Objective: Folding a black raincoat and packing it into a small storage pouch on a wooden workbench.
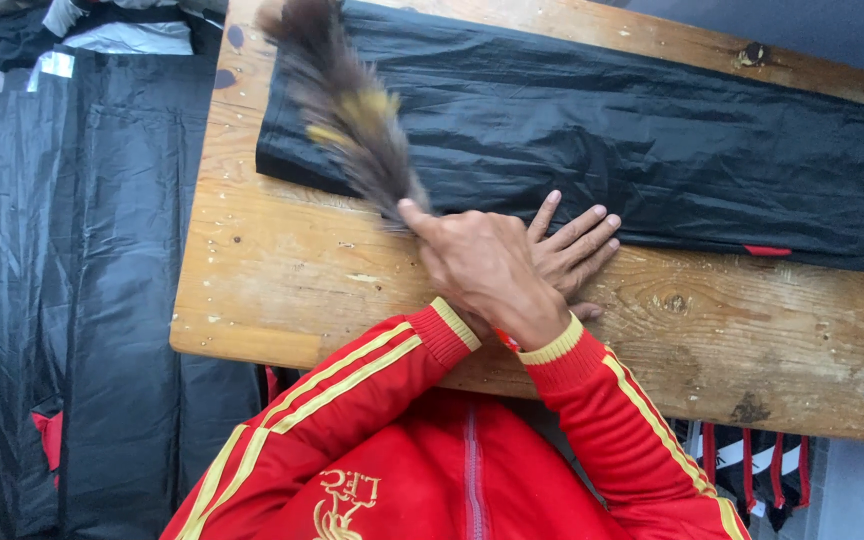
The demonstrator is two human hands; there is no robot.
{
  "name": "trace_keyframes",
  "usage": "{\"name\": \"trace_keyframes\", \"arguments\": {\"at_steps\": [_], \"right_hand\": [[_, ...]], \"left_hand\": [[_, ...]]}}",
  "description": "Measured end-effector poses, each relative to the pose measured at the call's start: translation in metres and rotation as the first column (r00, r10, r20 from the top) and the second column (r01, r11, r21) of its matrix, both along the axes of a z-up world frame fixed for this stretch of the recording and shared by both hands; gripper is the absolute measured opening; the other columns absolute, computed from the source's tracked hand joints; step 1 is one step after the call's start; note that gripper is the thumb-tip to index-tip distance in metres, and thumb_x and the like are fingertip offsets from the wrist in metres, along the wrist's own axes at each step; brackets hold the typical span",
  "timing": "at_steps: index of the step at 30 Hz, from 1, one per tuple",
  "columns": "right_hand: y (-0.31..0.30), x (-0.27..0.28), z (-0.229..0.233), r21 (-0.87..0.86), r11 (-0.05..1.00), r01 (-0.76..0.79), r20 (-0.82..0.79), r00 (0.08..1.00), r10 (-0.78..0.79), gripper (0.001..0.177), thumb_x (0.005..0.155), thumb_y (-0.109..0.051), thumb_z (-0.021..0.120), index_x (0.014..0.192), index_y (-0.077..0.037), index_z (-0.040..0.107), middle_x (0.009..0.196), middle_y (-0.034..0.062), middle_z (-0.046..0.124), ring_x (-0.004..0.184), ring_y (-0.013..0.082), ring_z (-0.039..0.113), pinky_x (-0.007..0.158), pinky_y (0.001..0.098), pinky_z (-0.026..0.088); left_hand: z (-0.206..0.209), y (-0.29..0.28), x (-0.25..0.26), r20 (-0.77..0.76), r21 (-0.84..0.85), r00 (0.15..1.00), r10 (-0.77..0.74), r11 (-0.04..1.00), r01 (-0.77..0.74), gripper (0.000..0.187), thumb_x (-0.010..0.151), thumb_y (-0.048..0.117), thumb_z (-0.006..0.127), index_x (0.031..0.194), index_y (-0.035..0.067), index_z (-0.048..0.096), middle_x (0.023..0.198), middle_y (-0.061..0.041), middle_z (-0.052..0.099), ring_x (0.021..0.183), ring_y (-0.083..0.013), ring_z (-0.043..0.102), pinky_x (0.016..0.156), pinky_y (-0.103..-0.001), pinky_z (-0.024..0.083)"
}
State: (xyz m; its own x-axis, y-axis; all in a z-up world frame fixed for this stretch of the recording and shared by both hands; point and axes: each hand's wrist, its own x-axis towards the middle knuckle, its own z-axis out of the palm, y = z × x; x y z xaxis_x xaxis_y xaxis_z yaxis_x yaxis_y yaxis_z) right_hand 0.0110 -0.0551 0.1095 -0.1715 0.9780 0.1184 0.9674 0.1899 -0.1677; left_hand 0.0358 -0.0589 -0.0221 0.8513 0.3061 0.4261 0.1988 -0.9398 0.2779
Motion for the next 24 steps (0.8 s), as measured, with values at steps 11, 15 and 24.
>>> {"name": "trace_keyframes", "arguments": {"at_steps": [11, 15, 24], "right_hand": [[-0.014, 0.047, 0.033, -0.095, 0.958, 0.272, -0.401, 0.87, -0.287, 0.05, 0.088, -0.021, 0.055, 0.134, -0.04, 0.054, 0.117, -0.0051, 0.067, 0.105, 0.0203, 0.065, 0.094, 0.0408, 0.042], [-0.04, 0.085, 0.039, -0.015, 0.927, 0.375, -0.526, 0.786, -0.326, 0.039, 0.091, -0.006, 0.055, 0.129, -0.013, 0.062, 0.118, 0.0181, 0.065, 0.107, 0.0342, 0.062, 0.087, 0.0449, 0.049], [-0.082, 0.121, 0.053, -0.031, 0.784, 0.62, -0.489, 0.675, -0.553, 0.039, 0.096, -0.011, 0.052, 0.132, 0.0, 0.059, 0.117, 0.0145, 0.067, 0.052, 0.0142, 0.051, 0.055, 0.0297, 0.044]], "left_hand": [[0.036, 0.005, -0.026, 0.047, -0.035, 0.996, 0.07, 0.997, -0.069, 0.063, 0.081, 0.043, 0.057, 0.136, 0.014, 0.047, 0.146, -0.016, 0.037, 0.14, -0.0304, 0.03, 0.116, -0.069, 0.0], [0.073, 0.021, -0.044, 0.13, -0.05, 0.985, 0.118, 0.992, -0.112, 0.057, 0.077, 0.027, 0.07, 0.131, 0.016, 0.054, 0.14, -0.016, 0.046, 0.137, -0.0313, 0.038, 0.118, -0.067, 0.003], [0.066, 0.032, -0.006, -0.054, 0.059, 0.986, 0.156, 0.987, -0.153, 0.056, 0.093, 0.036, 0.054, 0.143, 0.014, 0.044, 0.152, -0.009, 0.033, 0.142, -0.0338, 0.025, 0.115, -0.059, 0.022]]}}
